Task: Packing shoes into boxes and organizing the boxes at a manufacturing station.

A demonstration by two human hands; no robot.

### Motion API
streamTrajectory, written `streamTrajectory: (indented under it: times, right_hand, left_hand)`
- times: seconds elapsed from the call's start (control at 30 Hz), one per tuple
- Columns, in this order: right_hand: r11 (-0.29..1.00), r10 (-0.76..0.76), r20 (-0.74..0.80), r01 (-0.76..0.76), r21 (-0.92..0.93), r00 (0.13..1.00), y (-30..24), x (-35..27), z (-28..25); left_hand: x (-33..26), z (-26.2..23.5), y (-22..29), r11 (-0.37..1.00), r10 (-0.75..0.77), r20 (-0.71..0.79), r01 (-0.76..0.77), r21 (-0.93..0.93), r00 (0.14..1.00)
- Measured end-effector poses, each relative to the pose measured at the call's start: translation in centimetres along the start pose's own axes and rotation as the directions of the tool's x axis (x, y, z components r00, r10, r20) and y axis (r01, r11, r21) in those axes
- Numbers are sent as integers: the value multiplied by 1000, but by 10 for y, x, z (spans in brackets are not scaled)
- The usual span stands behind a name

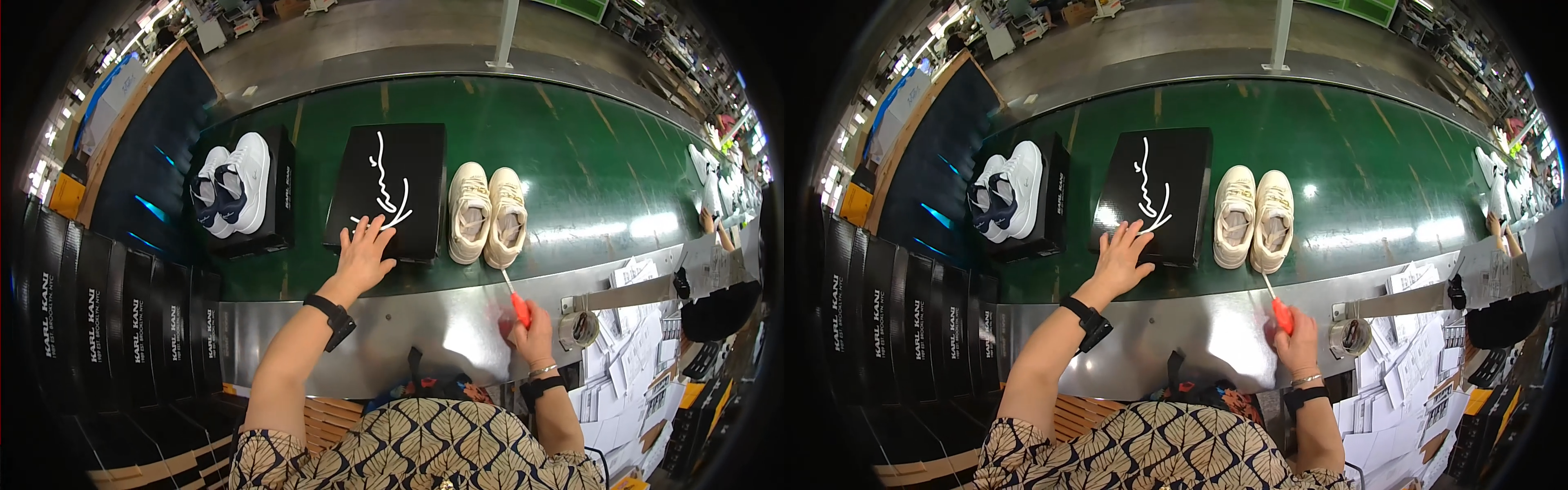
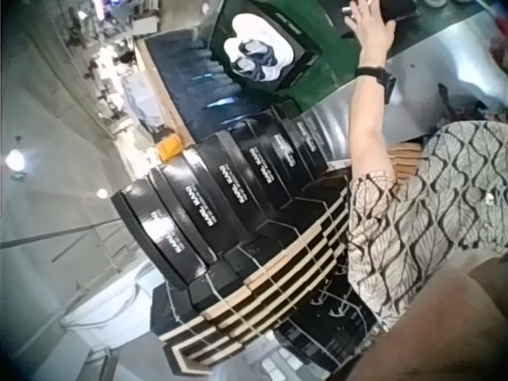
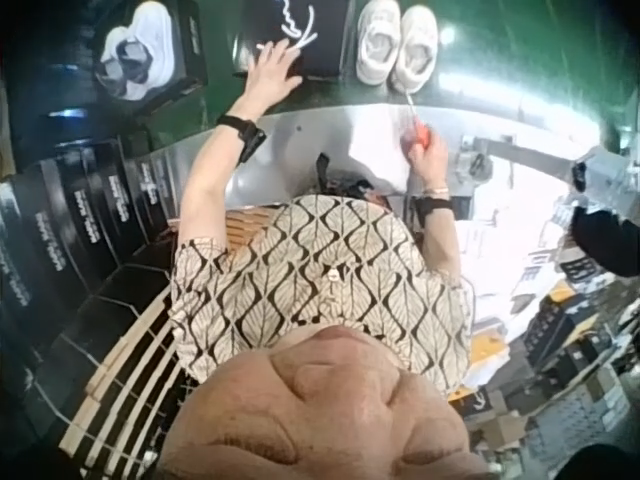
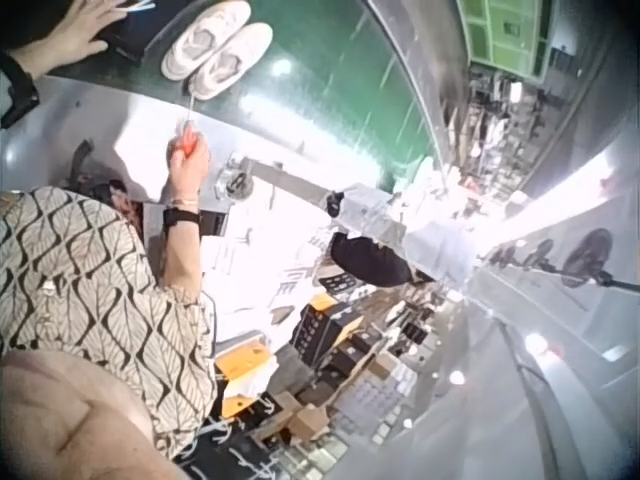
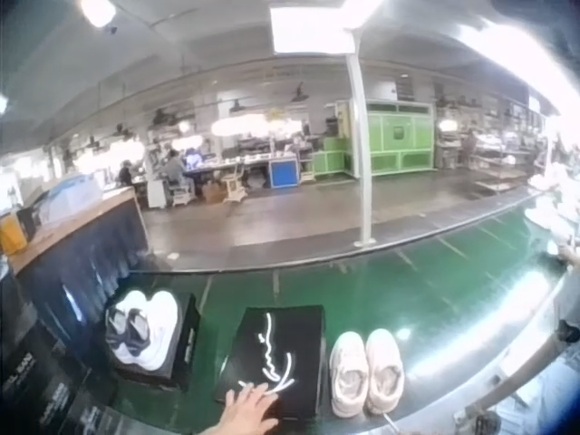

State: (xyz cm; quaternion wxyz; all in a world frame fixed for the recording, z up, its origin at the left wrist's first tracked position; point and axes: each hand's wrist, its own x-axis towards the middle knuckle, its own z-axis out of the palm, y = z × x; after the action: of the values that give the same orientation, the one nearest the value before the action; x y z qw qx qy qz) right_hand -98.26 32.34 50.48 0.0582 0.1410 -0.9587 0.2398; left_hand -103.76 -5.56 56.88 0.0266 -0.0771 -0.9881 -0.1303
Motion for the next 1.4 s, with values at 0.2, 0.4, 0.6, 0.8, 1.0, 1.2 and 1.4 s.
streamTrajectory:
  times: [0.2, 0.4, 0.6, 0.8, 1.0, 1.2, 1.4]
  right_hand:
    - [918, 109, -23, -92, 386, 994, -54, 52, -42]
    - [767, 465, -48, -375, 521, 884, -45, 98, -40]
    - [887, 333, 141, -361, 290, 932, -52, 88, -49]
    - [886, 260, 278, -343, 312, 925, -35, 50, -45]
    - [845, 476, 119, -491, 213, 871, -31, 44, -50]
    - [921, 385, -121, -372, 112, 915, -15, 51, -20]
    - [934, 355, -1, -355, -51, 935, -11, 65, 12]
  left_hand:
    - [-6, 6, 3, 993, -117, 283, 114, 26, 952]
    - [-8, 14, -1, 996, -94, 341, 88, 31, 935]
    - [-13, 12, -3, 993, -108, 405, 79, 88, 908]
    - [-16, 13, -5, 993, -98, 392, 61, 106, 915]
    - [-20, 21, -3, 978, -146, 368, 77, 195, 919]
    - [-23, 22, -4, 979, -155, 350, 95, 183, 924]
    - [-26, 26, -8, 976, -166, 331, 107, 188, 929]
